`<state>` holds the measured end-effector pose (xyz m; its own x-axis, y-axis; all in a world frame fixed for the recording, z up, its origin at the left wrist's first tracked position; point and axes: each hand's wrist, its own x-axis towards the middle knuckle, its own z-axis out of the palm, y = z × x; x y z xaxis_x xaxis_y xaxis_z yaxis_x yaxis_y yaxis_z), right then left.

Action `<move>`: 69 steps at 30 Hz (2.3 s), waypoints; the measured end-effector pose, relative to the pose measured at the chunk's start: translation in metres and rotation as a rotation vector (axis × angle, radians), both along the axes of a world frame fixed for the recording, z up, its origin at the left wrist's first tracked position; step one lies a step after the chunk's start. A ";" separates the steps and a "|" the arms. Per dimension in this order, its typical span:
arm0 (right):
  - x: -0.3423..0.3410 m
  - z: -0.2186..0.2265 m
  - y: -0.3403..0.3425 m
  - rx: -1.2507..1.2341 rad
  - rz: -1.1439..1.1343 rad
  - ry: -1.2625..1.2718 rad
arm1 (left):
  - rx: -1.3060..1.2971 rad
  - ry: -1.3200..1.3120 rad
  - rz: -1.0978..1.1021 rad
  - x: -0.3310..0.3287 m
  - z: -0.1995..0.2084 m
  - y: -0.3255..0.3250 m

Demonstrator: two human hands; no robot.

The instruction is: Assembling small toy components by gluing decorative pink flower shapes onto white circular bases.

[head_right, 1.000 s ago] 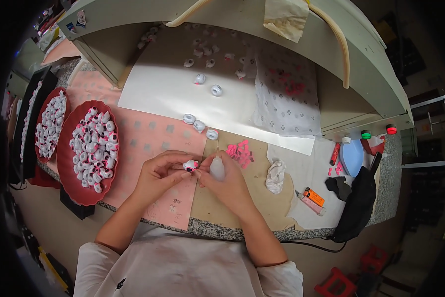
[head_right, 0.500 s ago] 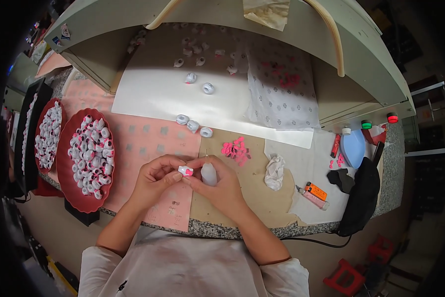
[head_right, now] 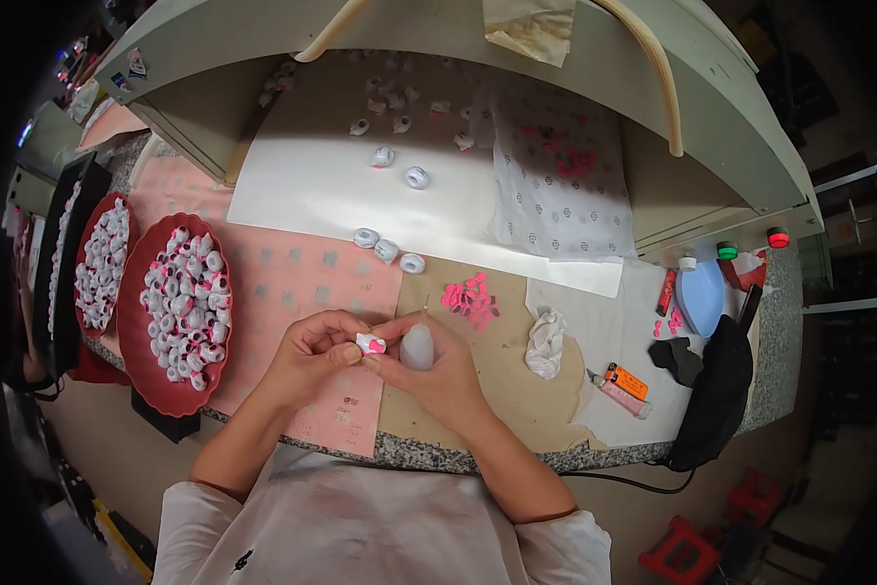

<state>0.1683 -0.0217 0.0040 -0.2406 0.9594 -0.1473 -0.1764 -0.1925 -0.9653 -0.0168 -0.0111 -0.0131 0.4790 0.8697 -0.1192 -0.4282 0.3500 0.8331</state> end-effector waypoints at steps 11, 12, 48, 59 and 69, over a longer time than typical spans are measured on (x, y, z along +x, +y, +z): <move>-0.048 0.046 -0.058 -0.208 -0.123 0.351 | -0.197 -0.219 -0.081 -0.044 0.054 -0.047; -0.046 0.050 -0.058 -0.208 -0.114 0.362 | -0.130 -0.081 0.003 -0.051 0.063 -0.052; 0.004 -0.008 -0.051 0.460 -0.464 -0.248 | 0.066 0.140 0.112 -0.019 0.028 -0.017; 0.026 -0.009 -0.027 0.622 -0.373 -0.402 | 0.284 0.382 0.228 0.014 0.008 0.004; 0.026 -0.013 -0.028 0.627 -0.386 -0.431 | 0.286 0.396 0.205 0.015 0.007 0.002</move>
<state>0.1945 -0.0498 -0.0087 0.0753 0.8975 0.4346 0.2871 0.3978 -0.8714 -0.0021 -0.0086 -0.0062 0.2623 0.9650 -0.0007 -0.0967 0.0270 0.9949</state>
